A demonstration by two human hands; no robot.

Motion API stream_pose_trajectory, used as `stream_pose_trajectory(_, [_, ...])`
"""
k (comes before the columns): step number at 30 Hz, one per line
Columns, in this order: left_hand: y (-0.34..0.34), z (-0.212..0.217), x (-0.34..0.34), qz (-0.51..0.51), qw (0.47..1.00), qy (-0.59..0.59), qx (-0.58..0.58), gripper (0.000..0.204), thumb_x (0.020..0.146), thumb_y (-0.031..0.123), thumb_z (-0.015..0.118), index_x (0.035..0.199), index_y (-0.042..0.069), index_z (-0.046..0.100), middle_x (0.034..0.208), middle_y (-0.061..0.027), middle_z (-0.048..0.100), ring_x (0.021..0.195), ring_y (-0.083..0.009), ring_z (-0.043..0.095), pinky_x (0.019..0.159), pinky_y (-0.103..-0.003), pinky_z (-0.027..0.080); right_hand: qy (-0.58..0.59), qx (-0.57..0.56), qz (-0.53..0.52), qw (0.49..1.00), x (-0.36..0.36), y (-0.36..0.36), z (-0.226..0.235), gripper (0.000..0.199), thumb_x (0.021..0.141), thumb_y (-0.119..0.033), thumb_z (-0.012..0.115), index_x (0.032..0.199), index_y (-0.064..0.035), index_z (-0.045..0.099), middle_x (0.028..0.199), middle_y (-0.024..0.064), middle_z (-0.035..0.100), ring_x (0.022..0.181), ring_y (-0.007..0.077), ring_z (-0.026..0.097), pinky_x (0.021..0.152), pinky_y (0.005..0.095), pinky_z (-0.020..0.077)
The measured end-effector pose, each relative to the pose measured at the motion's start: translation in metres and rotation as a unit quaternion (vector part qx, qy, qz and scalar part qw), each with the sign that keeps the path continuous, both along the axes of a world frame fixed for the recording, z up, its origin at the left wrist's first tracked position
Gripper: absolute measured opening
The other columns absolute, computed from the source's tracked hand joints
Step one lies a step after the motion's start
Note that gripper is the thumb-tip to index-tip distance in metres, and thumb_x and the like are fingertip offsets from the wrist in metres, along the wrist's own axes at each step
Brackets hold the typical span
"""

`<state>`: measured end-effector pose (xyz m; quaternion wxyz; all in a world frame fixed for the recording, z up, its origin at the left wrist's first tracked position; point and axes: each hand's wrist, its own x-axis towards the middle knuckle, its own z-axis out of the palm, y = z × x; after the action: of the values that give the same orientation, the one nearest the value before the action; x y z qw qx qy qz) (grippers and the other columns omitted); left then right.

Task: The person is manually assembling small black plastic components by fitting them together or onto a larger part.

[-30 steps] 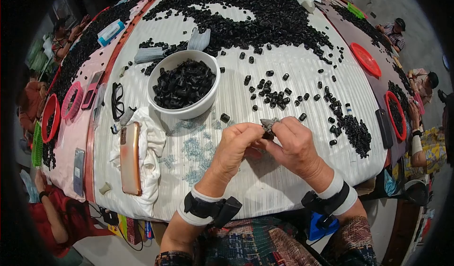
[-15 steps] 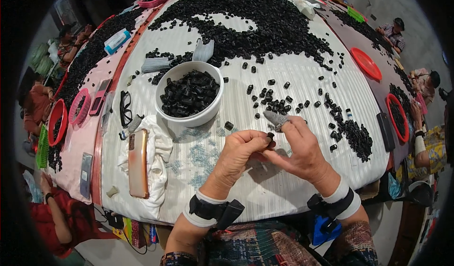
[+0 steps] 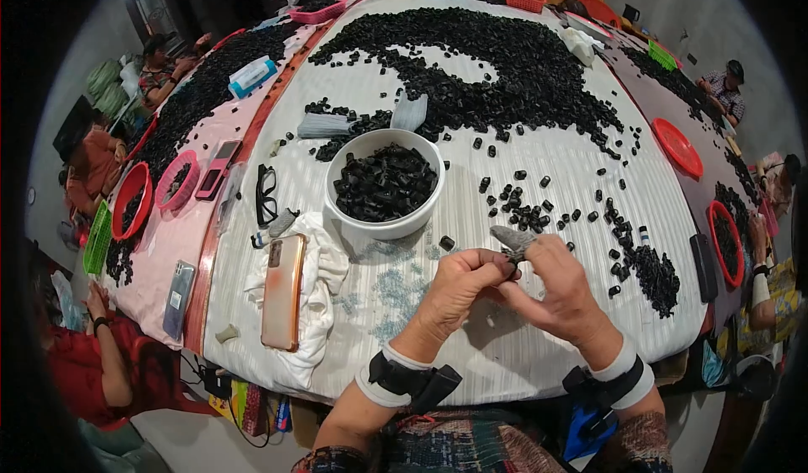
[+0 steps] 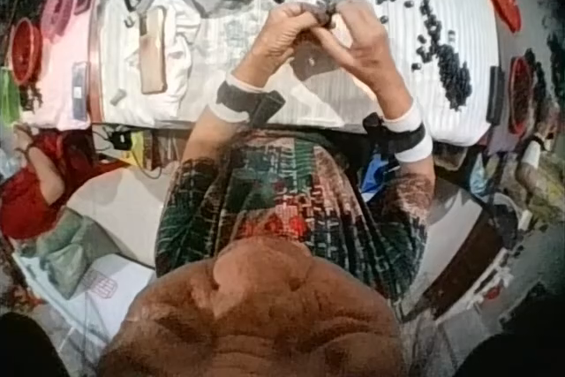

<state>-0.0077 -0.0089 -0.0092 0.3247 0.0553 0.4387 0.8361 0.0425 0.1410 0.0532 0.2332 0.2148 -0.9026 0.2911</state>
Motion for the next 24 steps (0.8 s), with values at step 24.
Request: stream_pose_trajectory(24, [-0.005,0.000,-0.006,0.027,0.993,-0.033,0.108,0.035,0.089,0.035,0.054,0.095,0.000,0.057,0.088,-0.0110,0.061,0.072,-0.0180,0.060,0.058,-0.031,0.051,-0.192,-0.333,0.099,0.918,-0.114,-0.051,0.050,0.014,0.082,-0.007,0.057,0.091,0.0036,0.058,0.077,0.0054,0.063,0.070,0.0084,0.060,0.057,0.0221,0.0493])
